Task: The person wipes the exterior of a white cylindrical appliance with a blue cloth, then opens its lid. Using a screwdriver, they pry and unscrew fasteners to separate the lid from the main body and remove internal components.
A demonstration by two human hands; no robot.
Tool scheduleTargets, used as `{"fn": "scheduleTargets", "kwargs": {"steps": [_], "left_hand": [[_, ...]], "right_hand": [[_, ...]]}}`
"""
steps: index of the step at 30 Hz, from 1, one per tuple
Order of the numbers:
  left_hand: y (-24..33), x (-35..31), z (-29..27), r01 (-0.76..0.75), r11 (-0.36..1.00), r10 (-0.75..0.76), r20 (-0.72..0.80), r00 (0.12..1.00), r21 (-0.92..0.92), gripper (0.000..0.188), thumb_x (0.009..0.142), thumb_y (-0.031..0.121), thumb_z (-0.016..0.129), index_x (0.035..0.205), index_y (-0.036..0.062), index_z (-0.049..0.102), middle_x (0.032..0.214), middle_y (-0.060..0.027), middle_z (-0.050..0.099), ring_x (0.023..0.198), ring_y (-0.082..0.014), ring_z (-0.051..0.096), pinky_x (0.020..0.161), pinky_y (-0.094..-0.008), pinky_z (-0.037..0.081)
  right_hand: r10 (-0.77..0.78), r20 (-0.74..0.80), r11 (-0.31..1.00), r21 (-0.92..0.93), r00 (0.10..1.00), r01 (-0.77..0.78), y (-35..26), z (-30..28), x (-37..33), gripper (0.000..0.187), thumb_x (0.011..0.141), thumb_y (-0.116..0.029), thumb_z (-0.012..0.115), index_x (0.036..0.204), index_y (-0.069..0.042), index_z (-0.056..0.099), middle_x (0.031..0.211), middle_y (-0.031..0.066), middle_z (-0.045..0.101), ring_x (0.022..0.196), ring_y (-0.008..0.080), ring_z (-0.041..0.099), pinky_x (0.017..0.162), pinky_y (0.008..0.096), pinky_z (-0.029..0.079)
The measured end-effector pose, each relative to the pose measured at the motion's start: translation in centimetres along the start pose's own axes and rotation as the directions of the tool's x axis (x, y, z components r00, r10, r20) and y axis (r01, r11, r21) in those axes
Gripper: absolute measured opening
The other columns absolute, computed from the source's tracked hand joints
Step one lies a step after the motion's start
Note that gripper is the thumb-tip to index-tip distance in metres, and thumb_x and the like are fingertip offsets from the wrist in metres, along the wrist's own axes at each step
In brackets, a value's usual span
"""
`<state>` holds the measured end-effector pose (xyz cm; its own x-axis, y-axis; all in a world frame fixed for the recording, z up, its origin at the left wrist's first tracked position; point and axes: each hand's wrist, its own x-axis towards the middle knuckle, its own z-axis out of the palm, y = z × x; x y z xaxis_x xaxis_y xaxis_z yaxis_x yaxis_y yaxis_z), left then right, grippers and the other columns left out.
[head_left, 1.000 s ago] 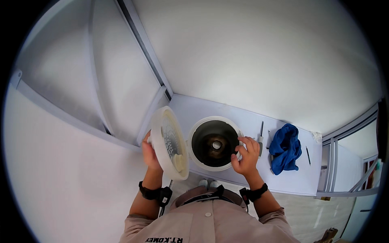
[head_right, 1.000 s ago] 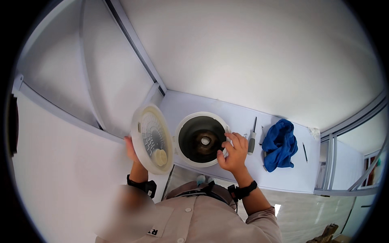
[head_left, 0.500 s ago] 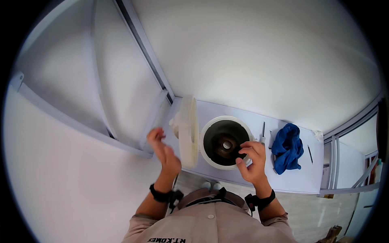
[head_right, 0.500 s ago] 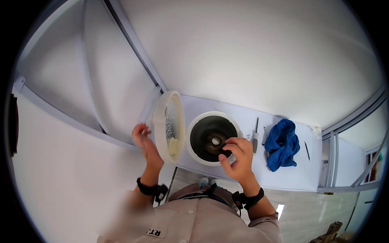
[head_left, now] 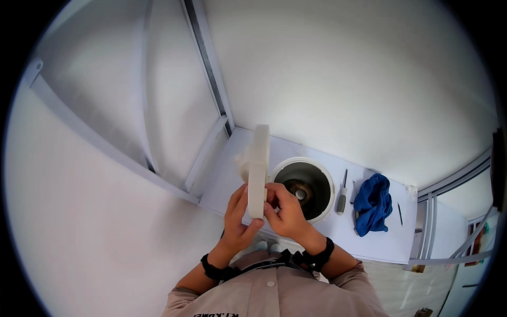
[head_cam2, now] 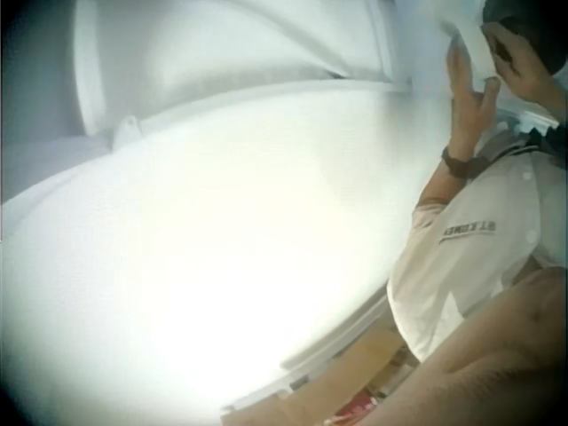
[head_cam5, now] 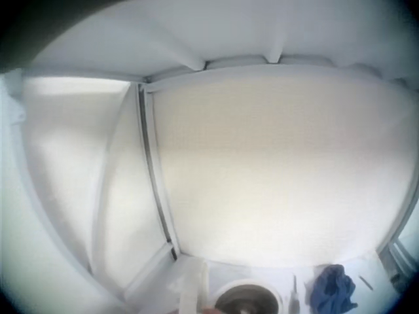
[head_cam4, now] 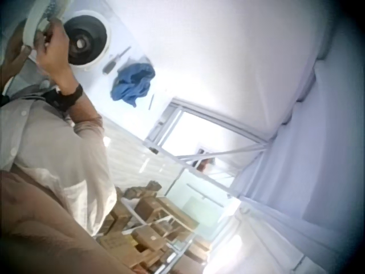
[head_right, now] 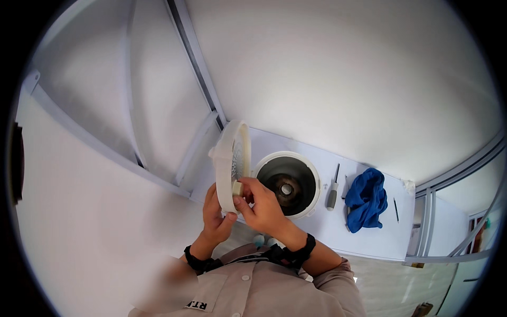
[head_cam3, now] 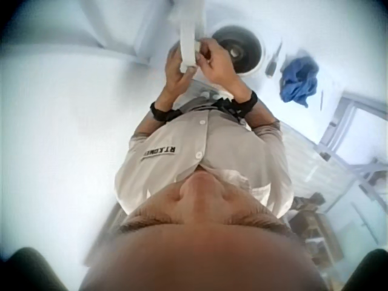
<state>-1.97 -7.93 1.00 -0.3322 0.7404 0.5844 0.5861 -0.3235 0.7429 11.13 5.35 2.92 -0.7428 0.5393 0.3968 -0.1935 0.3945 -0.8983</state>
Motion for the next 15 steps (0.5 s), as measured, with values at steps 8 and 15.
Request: {"fn": "scheduleTargets", "kwargs": {"steps": [8, 15], "left_hand": [[-0.6, 0.4, -0.1, -0.044, 0.999, 0.044, 0.019, 0.999, -0.003, 0.082, 0.096, 0.031, 0.079, 0.161, -0.0012, 0.042, 0.161, -0.0302, 0.045, 0.143, -0.0432, 0.054, 0.115, -0.0483, 0.049], [-0.9, 0.1, -0.2, -0.038, 0.999, 0.038, 0.014, 0.999, -0.018, 0.08, 0.097, 0.032, 0.079, 0.161, -0.0017, 0.043, 0.16, -0.0298, 0.046, 0.142, -0.0431, 0.056, 0.113, -0.0478, 0.051]], "right_hand": [[-0.241, -0.042, 0.97, 0.0, 0.97, 0.241, 1.5, 0.1, 0.1, 0.046, 0.093, -0.004, 0.074, 0.136, 0.0, 0.059, 0.104, 0.0136, 0.062, 0.087, 0.0242, 0.06, 0.082, 0.0356, 0.052], [-0.248, -0.022, 0.969, -0.015, 0.968, 0.248, 1.3, -0.2, 0.4, 0.048, 0.092, -0.004, 0.076, 0.136, -0.001, 0.059, 0.106, 0.0141, 0.063, 0.089, 0.0237, 0.062, 0.082, 0.0356, 0.053]]}}
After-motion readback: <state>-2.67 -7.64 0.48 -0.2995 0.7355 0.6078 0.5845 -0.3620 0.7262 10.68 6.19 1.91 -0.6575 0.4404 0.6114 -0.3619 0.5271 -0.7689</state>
